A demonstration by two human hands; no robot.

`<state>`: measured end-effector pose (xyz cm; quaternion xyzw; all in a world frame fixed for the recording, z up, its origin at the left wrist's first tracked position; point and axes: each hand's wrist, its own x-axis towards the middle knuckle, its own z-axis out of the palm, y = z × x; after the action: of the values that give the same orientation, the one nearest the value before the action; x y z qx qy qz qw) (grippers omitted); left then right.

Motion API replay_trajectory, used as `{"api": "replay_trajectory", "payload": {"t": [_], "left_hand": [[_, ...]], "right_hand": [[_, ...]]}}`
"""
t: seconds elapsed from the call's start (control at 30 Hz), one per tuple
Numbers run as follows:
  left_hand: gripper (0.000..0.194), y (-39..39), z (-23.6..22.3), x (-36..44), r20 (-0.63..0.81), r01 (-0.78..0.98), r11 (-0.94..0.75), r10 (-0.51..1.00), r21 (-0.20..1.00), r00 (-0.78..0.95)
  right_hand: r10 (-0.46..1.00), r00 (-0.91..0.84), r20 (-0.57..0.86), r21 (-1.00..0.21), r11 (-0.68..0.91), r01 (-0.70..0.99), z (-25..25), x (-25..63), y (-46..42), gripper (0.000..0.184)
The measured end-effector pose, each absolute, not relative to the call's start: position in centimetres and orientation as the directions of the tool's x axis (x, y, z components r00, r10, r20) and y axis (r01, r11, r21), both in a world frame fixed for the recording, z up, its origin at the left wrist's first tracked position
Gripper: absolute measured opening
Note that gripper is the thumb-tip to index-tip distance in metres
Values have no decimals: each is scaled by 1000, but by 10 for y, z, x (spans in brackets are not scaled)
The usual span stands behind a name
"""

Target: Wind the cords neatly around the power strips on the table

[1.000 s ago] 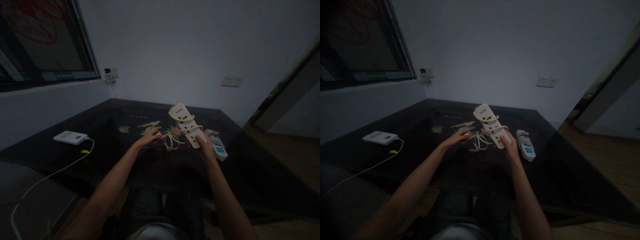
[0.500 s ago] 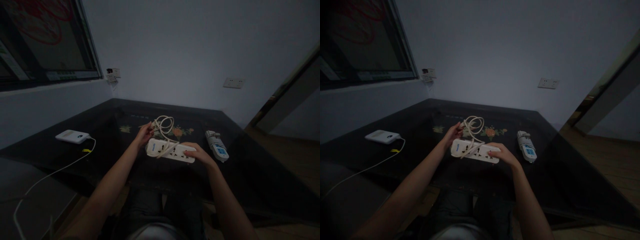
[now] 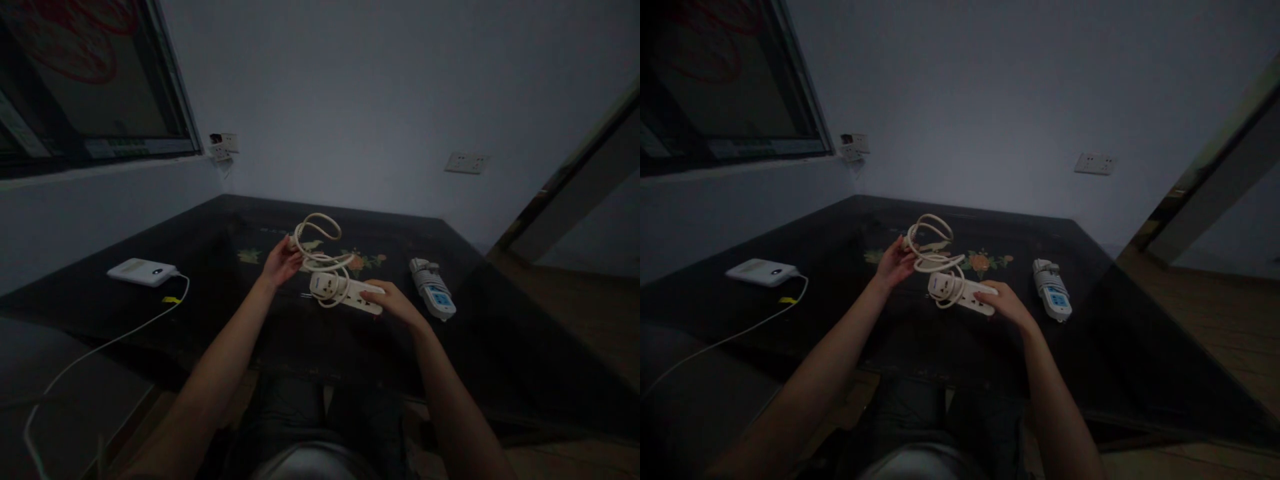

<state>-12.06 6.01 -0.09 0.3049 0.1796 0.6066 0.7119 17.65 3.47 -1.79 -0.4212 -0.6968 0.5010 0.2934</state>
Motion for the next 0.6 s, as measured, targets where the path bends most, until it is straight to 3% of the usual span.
{"api": "replay_trajectory", "payload": {"t": [0.2,0.4,0.6], "left_hand": [[14,50,-5,-113,76,-600,173,927,781,367],[19,46,-8,-101,8,-391,225,858,892,513],[8,50,-9,-97,9,-331,162,888,930,460]], "right_hand": [[954,-261,146,-936,219,276,-23,178,41,37],[957,-116,266,-929,286,234,-25,183,48,46],[940,-21,340,-940,340,22,-21,182,43,43]]}}
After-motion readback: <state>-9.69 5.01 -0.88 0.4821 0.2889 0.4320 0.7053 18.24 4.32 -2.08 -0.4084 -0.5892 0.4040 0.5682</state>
